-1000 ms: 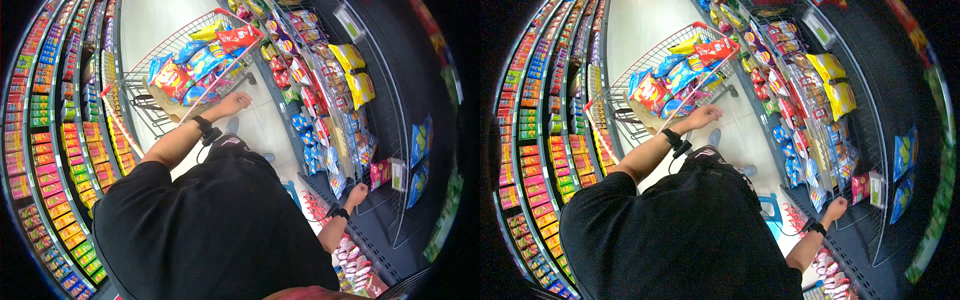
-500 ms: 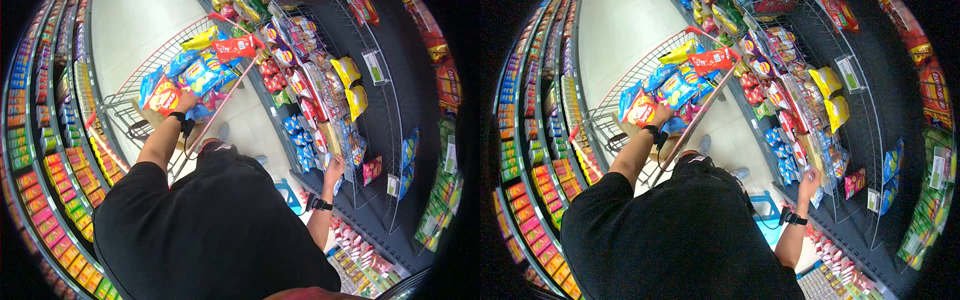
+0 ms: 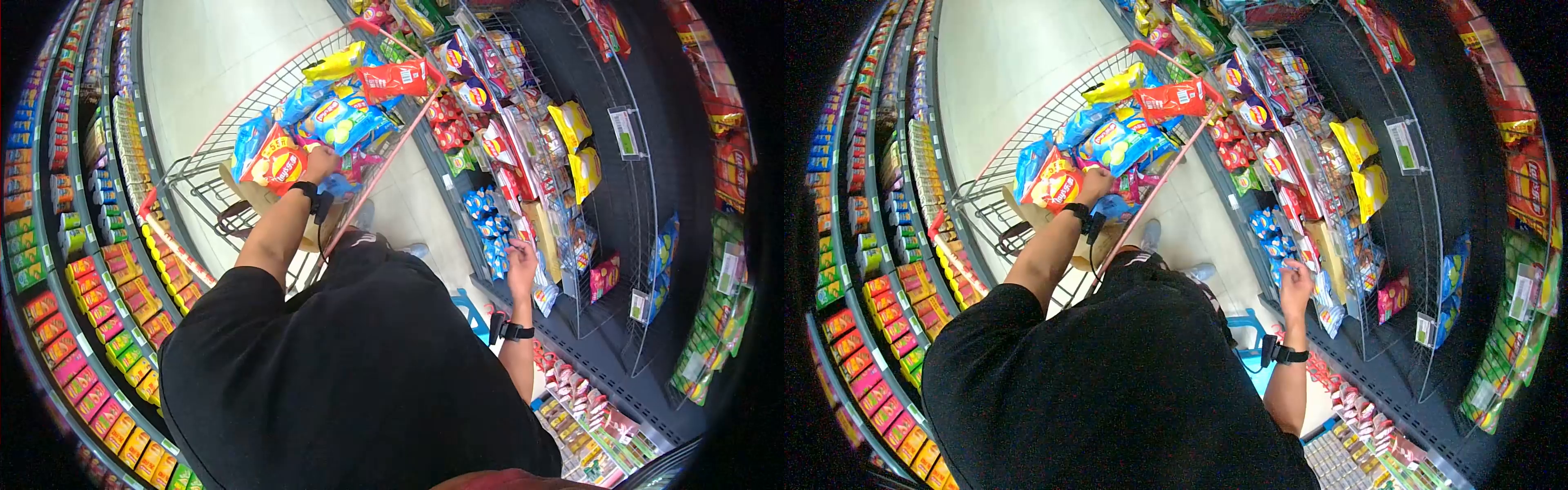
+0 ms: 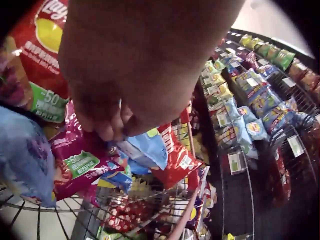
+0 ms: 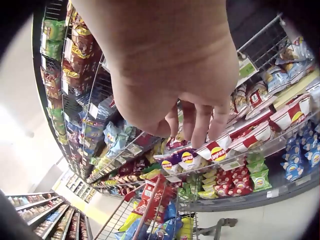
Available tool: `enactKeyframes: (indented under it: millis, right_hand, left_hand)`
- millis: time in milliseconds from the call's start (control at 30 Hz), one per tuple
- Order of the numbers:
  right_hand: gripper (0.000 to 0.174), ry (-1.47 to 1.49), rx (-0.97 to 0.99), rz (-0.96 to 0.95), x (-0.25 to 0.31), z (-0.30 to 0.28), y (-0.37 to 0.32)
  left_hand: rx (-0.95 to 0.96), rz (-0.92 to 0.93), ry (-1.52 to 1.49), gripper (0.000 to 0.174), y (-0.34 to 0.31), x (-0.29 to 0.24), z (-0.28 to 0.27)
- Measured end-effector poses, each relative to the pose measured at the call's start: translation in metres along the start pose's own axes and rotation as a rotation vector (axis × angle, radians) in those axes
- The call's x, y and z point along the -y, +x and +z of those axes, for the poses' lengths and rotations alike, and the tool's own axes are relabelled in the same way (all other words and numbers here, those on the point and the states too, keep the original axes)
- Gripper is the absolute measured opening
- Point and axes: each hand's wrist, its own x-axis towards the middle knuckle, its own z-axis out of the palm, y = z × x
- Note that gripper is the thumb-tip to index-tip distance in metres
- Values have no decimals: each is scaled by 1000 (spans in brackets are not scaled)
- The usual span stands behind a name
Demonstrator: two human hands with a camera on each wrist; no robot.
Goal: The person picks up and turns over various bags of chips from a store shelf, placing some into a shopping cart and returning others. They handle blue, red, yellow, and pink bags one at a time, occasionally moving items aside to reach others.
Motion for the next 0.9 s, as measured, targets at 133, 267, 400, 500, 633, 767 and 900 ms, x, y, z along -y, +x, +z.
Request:
enactKeyframes:
  millis: [133, 267, 400, 500, 633, 767, 900]
  right_hand:
    - [17, -61, 123, 82, 24, 15, -2]
    - [18, -17, 234, -17, 41, 35, -14]
    - [19, 130, 375, -32, 58, 47, -21]
    - [28, 428, 452, 205, 87, 45, -23]
    - [71, 1044, 658, 515, 104, 30, -30]
    - [77, 1383, 566, 639, 95, 24, -38]
    - [68, 1199, 476, 491, 74, 14, -51]
  left_hand:
    - [-13, 145, -225, 21, -20, -55, -33]
    - [-33, 406, -310, 14, -41, -103, -54]
    - [157, 612, -460, 4, -72, -143, -47]
    - [322, 689, -461, 3, -119, -195, -47]
    - [464, 982, -407, 11, -165, -235, -25]
    - [803, 1269, -357, 15, -207, -281, -10]
    - [962, 1345, -252, 13, -237, -295, 17]
